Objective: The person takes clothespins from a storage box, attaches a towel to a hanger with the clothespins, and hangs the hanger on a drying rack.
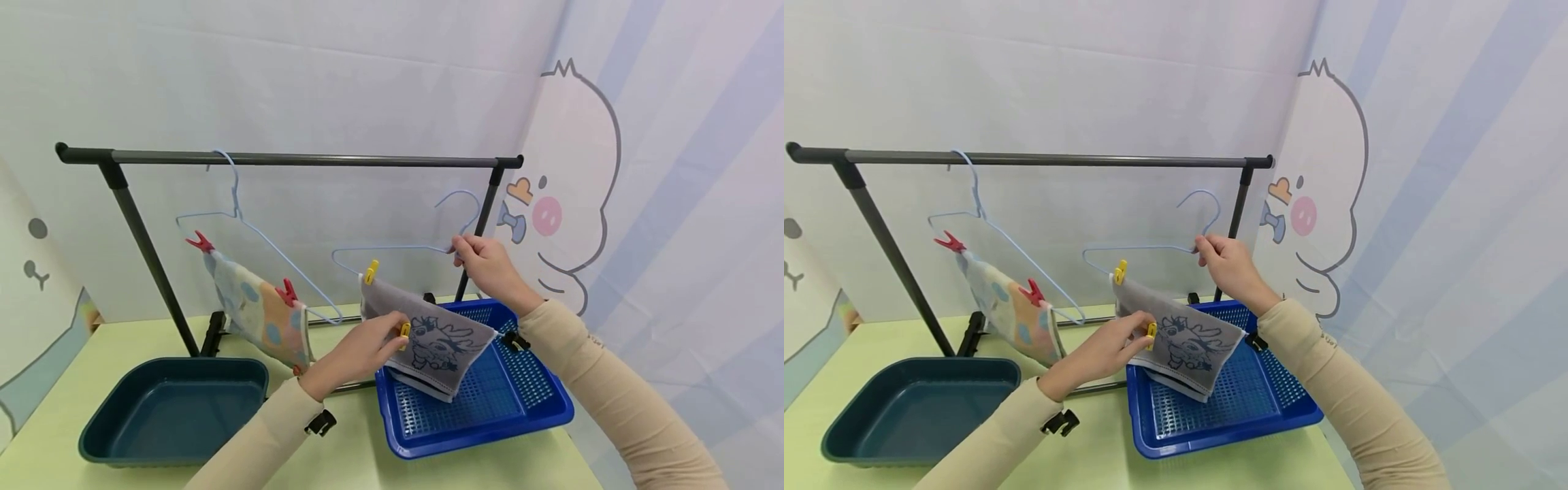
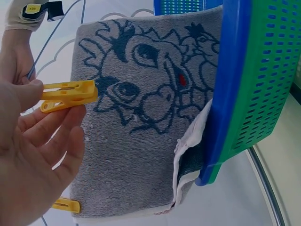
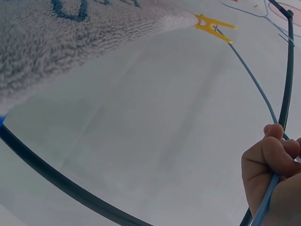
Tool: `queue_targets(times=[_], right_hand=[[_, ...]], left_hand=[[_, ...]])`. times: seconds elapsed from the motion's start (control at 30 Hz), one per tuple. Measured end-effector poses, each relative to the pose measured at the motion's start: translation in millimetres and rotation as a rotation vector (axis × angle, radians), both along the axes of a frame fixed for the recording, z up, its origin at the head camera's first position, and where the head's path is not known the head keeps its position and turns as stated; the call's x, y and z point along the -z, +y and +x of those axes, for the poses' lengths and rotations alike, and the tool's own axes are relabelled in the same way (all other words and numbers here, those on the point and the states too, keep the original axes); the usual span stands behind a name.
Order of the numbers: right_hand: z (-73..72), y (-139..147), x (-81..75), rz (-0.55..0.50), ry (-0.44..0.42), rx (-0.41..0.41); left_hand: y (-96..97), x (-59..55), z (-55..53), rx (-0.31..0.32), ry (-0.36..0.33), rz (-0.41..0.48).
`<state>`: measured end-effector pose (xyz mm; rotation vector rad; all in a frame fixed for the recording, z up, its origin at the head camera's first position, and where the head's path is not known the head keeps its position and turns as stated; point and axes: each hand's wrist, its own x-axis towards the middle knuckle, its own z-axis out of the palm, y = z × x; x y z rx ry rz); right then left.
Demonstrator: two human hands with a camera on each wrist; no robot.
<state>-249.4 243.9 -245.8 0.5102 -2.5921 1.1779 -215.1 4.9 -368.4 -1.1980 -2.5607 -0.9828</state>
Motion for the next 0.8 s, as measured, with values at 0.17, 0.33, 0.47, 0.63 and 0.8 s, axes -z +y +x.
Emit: queue_targets(times=[0.17,0.33,0.47,0.63,0.8], right_hand=[[1.8,-1,5.1,0.005,-0.037,-0.019],[3.9,-3,10.1,-0.013,-0.078,-0.043],[6.7,-5,12.6,-0.031,-0.1,-0.072],[10.1,-9,13.3,-0.045,-0.096,-0.098],[9.9,-10,15.4,-0.056,-0.095,-0.114]], left_hand=[[1.6,-2.0,-0.2,-0.004,0.05,-0.028],[3.6,-3.0,1.4,-0.02,0.073,-0.058],[4.2,-4.7,3.1,-0.03,0.097,-0.054],[5.2,-6.6,2.7,-0.028,0.126,-0.03],[8.0,-7.4,0.7,-0.02,0.128,0.006]])
